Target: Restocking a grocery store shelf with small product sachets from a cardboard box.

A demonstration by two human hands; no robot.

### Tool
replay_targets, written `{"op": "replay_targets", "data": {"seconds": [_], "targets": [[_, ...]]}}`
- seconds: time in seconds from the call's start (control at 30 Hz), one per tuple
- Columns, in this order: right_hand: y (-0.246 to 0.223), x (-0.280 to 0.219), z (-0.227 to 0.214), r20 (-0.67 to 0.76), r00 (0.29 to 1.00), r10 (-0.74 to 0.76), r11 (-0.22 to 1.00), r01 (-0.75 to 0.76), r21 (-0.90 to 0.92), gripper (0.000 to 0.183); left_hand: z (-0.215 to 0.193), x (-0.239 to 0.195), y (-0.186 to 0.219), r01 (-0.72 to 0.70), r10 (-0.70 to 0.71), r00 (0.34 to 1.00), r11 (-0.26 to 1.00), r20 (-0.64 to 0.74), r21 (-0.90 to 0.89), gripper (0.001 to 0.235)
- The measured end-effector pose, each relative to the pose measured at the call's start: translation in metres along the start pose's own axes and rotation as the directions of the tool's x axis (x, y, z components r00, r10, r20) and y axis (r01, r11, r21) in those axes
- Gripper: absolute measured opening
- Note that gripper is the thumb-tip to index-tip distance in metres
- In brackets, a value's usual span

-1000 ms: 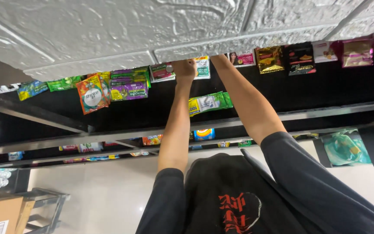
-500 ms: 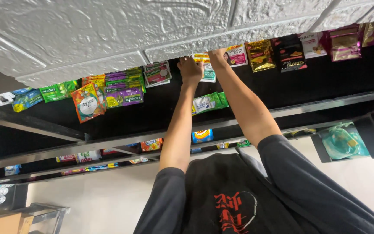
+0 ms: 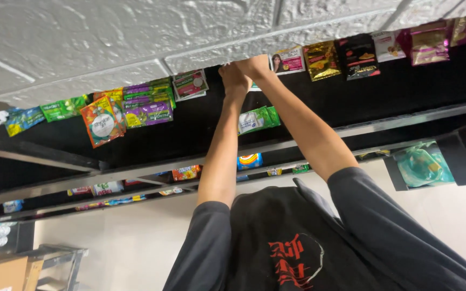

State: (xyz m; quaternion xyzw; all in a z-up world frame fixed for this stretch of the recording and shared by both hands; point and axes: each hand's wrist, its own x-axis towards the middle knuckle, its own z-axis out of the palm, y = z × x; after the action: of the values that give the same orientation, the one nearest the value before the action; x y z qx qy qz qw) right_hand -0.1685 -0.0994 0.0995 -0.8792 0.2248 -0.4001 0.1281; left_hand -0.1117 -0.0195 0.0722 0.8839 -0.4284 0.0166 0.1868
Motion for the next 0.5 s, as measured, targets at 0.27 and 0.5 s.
{"op": "replay_targets", "data": {"seconds": [0.27, 0.5], "targets": [[0.021, -0.015, -0.037, 0.253, 0.966, -0.054, 0.999, 0.051, 0.02, 0.029, 0.014, -0.004, -0.006, -0.079, 0.059, 0.978, 0.993, -0.201, -0.091, 0.043], [-0.005, -0.052, -0.106, 0.541, 0.837, 0.085, 0.996, -0.057, -0.068, 0.051, -0.002, -0.02, -0.004, -0.135, 0.019, 0.943, 0.935, -0.332, -0.329, 0.03]]}}
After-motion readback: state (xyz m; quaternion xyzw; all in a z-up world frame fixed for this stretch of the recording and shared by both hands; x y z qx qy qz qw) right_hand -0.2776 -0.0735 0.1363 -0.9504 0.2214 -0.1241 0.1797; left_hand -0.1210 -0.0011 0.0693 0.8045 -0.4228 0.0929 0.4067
